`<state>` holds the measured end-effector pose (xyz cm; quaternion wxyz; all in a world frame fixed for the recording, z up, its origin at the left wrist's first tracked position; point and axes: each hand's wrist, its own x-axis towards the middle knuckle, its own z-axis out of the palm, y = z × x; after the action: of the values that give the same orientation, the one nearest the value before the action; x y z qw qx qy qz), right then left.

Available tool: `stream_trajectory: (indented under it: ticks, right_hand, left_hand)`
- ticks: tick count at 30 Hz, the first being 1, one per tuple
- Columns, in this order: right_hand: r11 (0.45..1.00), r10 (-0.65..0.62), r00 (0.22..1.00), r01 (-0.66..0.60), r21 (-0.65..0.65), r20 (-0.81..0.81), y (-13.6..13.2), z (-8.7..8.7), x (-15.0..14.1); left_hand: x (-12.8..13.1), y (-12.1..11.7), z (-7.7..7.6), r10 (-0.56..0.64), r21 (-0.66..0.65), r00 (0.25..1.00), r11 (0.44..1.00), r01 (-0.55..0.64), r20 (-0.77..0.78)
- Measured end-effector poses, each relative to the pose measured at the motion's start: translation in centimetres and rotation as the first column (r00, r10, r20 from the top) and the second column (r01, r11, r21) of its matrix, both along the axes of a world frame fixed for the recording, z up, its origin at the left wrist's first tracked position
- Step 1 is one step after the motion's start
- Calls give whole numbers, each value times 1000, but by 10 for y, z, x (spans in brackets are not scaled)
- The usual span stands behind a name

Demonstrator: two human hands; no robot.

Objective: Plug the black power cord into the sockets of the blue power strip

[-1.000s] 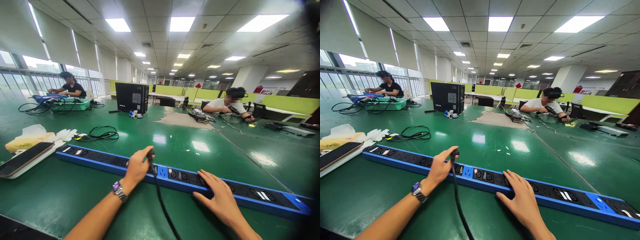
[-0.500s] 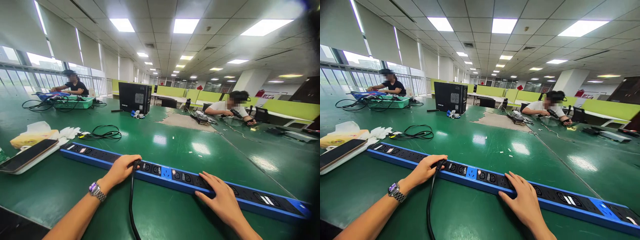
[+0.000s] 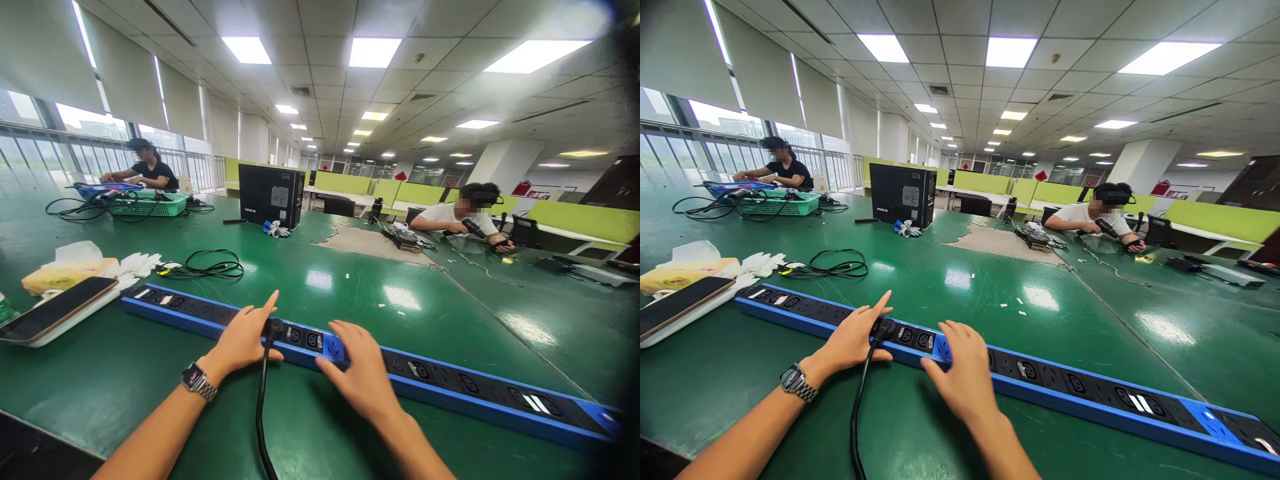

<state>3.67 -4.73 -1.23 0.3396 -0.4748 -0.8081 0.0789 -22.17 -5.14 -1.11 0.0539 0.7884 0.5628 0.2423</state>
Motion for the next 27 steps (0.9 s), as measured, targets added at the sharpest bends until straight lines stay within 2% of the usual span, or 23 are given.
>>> stream_trajectory:
  ticks: [3, 5, 7, 9, 12, 15, 18, 21, 24, 27]
  right_hand:
    - [997, 74, 997, -74, -11, 11, 1, 6, -64]
    - [991, 133, 991, -134, 6, 21, 6, 5, -94]
    - [985, 162, 986, -159, 64, -39, 11, 3, -107]
    - [983, 131, 975, -105, 150, -176, 15, 4, -102]
    - [976, 64, 940, 11, 216, -336, 20, 12, -68]
    - [987, -22, 927, 81, 141, -375, 22, 17, -13]
    - [990, -136, 929, 143, -3, -344, 21, 7, 48]
    - [976, -218, 936, 205, -77, -276, 16, -10, 97]
    - [975, -220, 949, 203, -95, -227, 12, -21, 124]
    - [986, -158, 971, 145, -81, -178, 11, -21, 131]
  left_hand:
    - [1, 2, -3, 9, 10, 999, 1000, -8, -40]
    - [1, 3, -5, 16, 24, 998, 1000, -15, -67]
    - [0, 4, -5, 24, 22, 997, 1000, -22, -78]
    - [1, 5, -4, 23, -4, 997, 1000, -23, -71]
    - [1, 4, -2, 35, -41, 997, 998, -38, -68]
    - [0, 4, -2, 42, -22, 996, 999, -44, -76]
    - [-1, 5, -4, 41, 2, 996, 999, -41, -83]
    - [-2, 6, -6, 44, 13, 995, 999, -43, -93]
    - [-2, 6, -6, 43, 13, 994, 999, -42, -96]
    - [-1, 7, -7, 40, 12, 995, 999, -39, -90]
